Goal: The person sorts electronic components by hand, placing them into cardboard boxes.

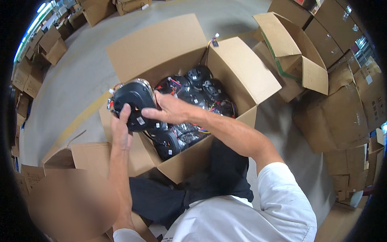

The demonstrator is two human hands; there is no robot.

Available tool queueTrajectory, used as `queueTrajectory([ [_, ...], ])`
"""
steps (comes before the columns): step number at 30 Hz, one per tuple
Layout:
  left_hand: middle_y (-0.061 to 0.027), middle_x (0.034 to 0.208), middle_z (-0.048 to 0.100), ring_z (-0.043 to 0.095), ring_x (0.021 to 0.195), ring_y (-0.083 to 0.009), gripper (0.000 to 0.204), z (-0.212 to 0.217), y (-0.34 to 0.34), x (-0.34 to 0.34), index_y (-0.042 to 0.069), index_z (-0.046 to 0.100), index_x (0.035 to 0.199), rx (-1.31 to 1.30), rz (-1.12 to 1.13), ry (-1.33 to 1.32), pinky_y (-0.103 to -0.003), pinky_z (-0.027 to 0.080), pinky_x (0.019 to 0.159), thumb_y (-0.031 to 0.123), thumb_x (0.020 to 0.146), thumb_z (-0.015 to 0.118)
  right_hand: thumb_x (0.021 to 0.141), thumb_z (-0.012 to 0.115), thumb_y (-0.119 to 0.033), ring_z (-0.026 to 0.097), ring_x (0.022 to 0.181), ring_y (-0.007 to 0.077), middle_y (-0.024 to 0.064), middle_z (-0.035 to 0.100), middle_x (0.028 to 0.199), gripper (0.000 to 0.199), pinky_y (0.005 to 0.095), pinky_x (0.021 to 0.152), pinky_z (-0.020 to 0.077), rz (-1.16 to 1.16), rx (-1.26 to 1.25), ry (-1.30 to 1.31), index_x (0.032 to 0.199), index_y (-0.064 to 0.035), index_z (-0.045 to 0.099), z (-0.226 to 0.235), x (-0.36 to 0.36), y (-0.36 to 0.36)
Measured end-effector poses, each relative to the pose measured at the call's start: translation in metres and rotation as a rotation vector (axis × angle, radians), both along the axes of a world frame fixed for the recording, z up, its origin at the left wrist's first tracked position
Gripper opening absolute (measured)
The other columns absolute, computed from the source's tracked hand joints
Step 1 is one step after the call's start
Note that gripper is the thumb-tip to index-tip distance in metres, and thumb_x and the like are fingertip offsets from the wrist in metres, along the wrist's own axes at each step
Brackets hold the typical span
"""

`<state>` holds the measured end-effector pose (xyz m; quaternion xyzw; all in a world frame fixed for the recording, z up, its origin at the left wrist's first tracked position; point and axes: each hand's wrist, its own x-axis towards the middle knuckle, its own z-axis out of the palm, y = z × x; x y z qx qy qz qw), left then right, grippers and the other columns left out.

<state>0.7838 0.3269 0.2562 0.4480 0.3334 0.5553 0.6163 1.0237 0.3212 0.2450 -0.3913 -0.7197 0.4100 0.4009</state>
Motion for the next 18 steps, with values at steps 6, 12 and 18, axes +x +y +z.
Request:
queueTrajectory([
  [6,-0.0081,0.143,0.077,0.076,0.13,-0.0221,0.063,-0.008,0.001,0.002,0.007,0.065,0.158,-0.183,-0.079,-0.182,-0.042,0.063,0.116,0.043,0.11,0.084,0.123,0.059,-0.051,0.075,0.108,0.0327,0.0233,0.077,0.117,0.058,0.0444,0.095,0.0586,-0.392,0.409,0.021,0.122,0.0038,0.077,0.022,0.03,0.024],
  [12,-0.0131,0.144,0.076,0.073,0.131,-0.0206,0.082,-0.022,0.001,0.019,-0.002,0.057,0.165,0.048,0.018,0.084,-0.038,0.059,0.117,0.034,0.103,0.095,0.11,0.074,-0.069,0.067,0.138,0.0299,0.0205,0.073,0.146,0.09,0.0447,0.116,0.0546,-0.011,-0.241,0.029,0.163,0.0028,0.059,0.012,0.034,0.013],
  [18,-0.0219,0.165,0.061,0.062,0.149,-0.0265,0.12,-0.047,-0.007,0.028,-0.006,0.03,0.181,0.206,-0.062,0.269,-0.041,0.05,0.128,0.041,0.096,0.101,0.093,0.096,-0.053,0.075,0.121,0.0276,0.0202,0.08,0.129,0.087,0.0417,0.11,0.059,-0.081,-0.105,-0.18,0.147,0.0088,0.068,0.016,0.051,0.01],
])
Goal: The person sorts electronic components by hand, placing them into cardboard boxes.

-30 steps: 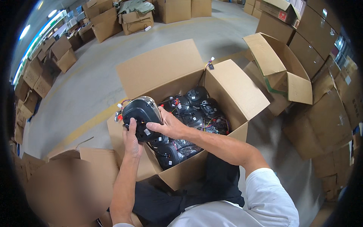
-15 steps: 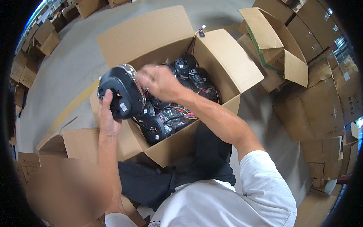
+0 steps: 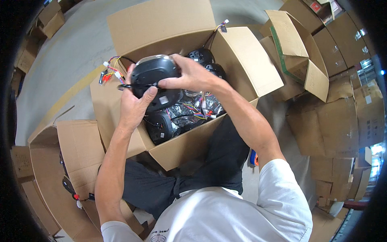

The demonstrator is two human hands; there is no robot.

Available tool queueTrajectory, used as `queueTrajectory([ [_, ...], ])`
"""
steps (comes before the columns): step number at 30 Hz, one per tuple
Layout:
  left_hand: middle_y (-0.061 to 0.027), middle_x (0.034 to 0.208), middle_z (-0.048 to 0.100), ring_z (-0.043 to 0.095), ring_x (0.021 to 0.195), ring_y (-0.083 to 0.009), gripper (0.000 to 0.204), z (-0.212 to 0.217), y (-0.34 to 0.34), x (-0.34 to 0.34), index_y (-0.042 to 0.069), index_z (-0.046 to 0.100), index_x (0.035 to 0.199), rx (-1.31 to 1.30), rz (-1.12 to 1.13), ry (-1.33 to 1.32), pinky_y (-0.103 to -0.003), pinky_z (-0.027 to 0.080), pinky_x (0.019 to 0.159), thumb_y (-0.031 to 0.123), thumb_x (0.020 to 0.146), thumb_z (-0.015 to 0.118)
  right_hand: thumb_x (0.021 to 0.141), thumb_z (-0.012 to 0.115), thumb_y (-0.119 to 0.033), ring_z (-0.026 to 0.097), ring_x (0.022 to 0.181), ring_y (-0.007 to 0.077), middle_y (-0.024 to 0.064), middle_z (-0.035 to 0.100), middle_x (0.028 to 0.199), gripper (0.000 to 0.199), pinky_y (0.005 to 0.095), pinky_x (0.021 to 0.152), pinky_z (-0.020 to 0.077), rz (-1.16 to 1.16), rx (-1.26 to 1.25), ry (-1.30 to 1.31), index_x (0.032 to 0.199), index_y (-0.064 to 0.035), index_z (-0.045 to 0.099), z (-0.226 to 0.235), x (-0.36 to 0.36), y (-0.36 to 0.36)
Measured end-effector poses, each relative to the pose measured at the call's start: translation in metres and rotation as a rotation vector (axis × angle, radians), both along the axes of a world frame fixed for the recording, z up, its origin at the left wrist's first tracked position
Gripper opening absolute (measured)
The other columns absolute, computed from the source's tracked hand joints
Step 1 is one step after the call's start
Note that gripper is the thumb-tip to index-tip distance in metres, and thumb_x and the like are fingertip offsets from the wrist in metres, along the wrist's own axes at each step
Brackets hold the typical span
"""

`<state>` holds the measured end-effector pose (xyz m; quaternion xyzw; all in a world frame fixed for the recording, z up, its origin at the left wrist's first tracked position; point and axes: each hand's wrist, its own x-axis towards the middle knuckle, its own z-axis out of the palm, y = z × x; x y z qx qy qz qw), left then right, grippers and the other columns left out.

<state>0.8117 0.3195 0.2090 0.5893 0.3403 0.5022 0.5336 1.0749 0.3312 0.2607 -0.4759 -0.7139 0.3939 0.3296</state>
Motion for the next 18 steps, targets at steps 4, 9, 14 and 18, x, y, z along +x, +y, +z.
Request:
queueTrajectory([
  [4,-0.0297,0.165,0.061,0.069,0.139,-0.0431,0.094,0.005,0.008,-0.024,-0.01,0.063,0.159,0.366,0.067,0.697,-0.05,0.053,0.123,0.063,0.103,0.086,0.091,0.096,-0.055,0.077,0.118,0.0264,0.0195,0.083,0.124,0.085,0.0412,0.108,0.0603,0.01,-0.186,-0.112,0.142,0.009,0.072,0.009,0.029,0.011],
  [9,-0.0288,0.127,0.08,0.069,0.133,-0.0456,0.057,-0.013,0.005,-0.045,-0.009,0.078,0.125,0.194,-0.29,1.035,-0.058,0.053,0.117,0.044,0.104,0.083,0.094,0.09,-0.064,0.076,0.12,0.0283,0.0185,0.083,0.129,0.083,0.0422,0.111,0.058,0.141,-0.548,-0.442,0.139,0.0041,0.077,-0.1,0.062,0.022],
  [14,-0.0258,0.136,0.076,0.067,0.136,-0.0423,0.06,-0.026,-0.005,-0.052,-0.006,0.074,0.14,0.239,-0.373,1.263,-0.055,0.053,0.119,0.042,0.105,0.084,0.095,0.089,-0.069,0.077,0.118,0.0286,0.0166,0.082,0.13,0.09,0.0422,0.103,0.0624,0.119,-0.92,-0.444,0.145,0.0045,0.075,-0.168,0.042,0.004],
  [18,-0.0232,0.136,0.075,0.067,0.138,-0.0406,0.052,-0.03,-0.007,-0.049,-0.003,0.075,0.136,0.358,-0.274,1.206,-0.054,0.052,0.119,0.037,0.103,0.085,0.096,0.087,-0.072,0.076,0.12,0.0274,0.0173,0.08,0.134,0.099,0.0411,0.099,0.0637,0.097,-0.875,-0.281,0.152,0.0075,0.068,-0.206,0.048,-0.007],
])
